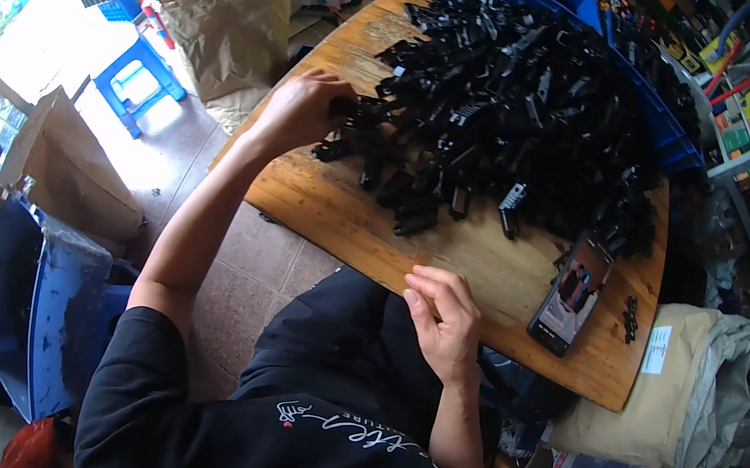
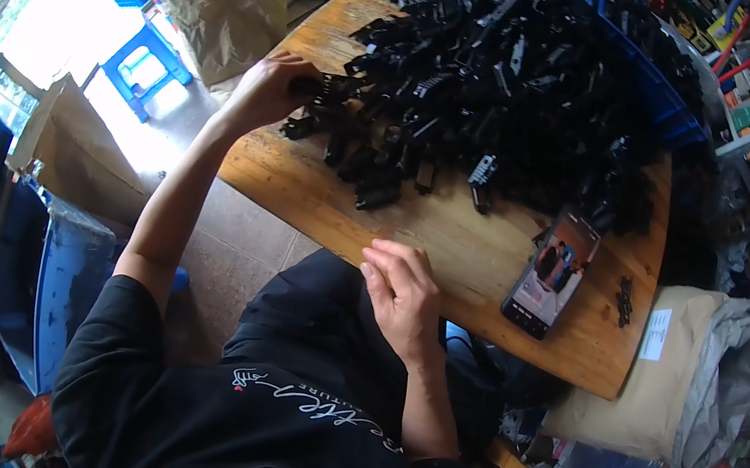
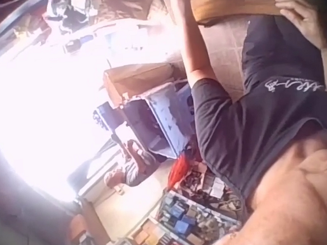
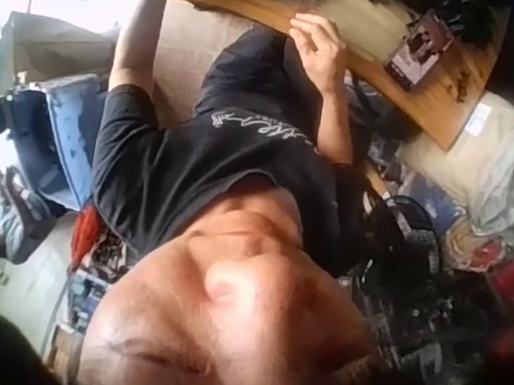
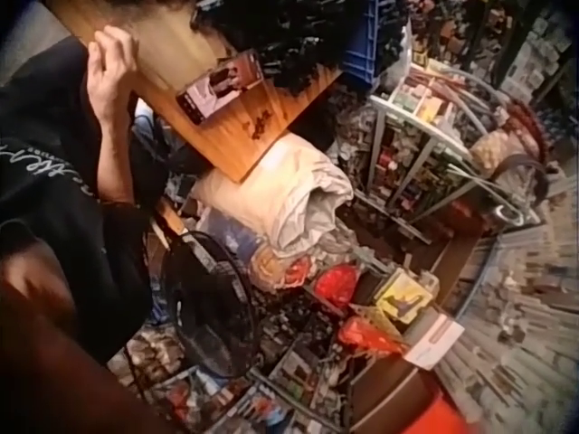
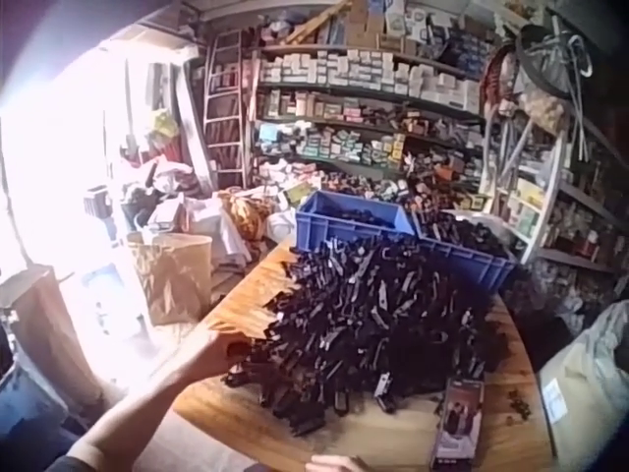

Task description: Assembling and inspecting small black plastic buckle components at a workstation.

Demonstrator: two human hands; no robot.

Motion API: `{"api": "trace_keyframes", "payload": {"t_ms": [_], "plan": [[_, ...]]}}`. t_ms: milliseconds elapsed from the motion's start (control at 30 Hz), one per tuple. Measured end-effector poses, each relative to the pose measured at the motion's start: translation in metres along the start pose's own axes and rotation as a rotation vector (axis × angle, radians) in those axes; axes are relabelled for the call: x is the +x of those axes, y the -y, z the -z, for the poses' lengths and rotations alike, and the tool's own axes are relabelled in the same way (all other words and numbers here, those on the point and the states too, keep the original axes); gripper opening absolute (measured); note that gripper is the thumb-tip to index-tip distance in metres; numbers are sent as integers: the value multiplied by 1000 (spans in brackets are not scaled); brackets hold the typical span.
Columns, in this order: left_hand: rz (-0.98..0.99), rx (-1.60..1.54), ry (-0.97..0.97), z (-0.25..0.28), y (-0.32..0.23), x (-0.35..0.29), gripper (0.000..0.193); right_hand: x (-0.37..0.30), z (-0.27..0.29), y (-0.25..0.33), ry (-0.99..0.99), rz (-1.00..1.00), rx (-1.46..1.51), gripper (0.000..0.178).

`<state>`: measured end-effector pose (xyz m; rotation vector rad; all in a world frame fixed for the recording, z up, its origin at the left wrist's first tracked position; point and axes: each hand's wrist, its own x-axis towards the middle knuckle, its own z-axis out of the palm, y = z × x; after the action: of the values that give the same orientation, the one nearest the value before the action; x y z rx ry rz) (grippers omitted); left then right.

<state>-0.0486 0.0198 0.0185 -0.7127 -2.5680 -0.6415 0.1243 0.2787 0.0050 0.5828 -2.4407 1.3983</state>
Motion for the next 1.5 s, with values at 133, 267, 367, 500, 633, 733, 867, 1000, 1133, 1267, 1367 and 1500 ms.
{"api": "trace_keyframes", "payload": {"t_ms": [133,267,367,500,633,733,867,1000,1133,1267,1367,1500], "plan": [[193,-378,-121,7,-1,-5,23,2,1,-7,-9,50,60,9],[580,-910,-311,8,-63,-16,18,9,0,-5,-95,-174,264,30],[496,-1221,-192,-12,-136,-49,21,23,-8,-1,-180,-118,471,55],[655,-1455,2,-24,-174,-79,24,22,-3,7,-222,-42,188,35],[585,-1401,-32,-20,-166,-76,26,13,15,10,-189,39,3,27],[536,-1386,-4,-17,-170,-70,25,12,25,9,-191,163,-250,21],[566,-1390,115,-21,-174,-69,23,19,22,18,-198,112,31,25],[768,-1939,52,-34,-171,-68,21,22,21,15,-173,221,-34,29],[742,-1732,112,-30,-171,-72,24,17,17,7,-185,181,16,25],[667,-1497,158,-24,-169,-72,26,15,23,4,-149,178,-13,21],[741,-1816,106,-21,-152,-70,29,17,35,4,-129,197,-86,25],[626,-1550,142,-18,-157,-66,35,20,39,9,-82,239,-204,29]]}}
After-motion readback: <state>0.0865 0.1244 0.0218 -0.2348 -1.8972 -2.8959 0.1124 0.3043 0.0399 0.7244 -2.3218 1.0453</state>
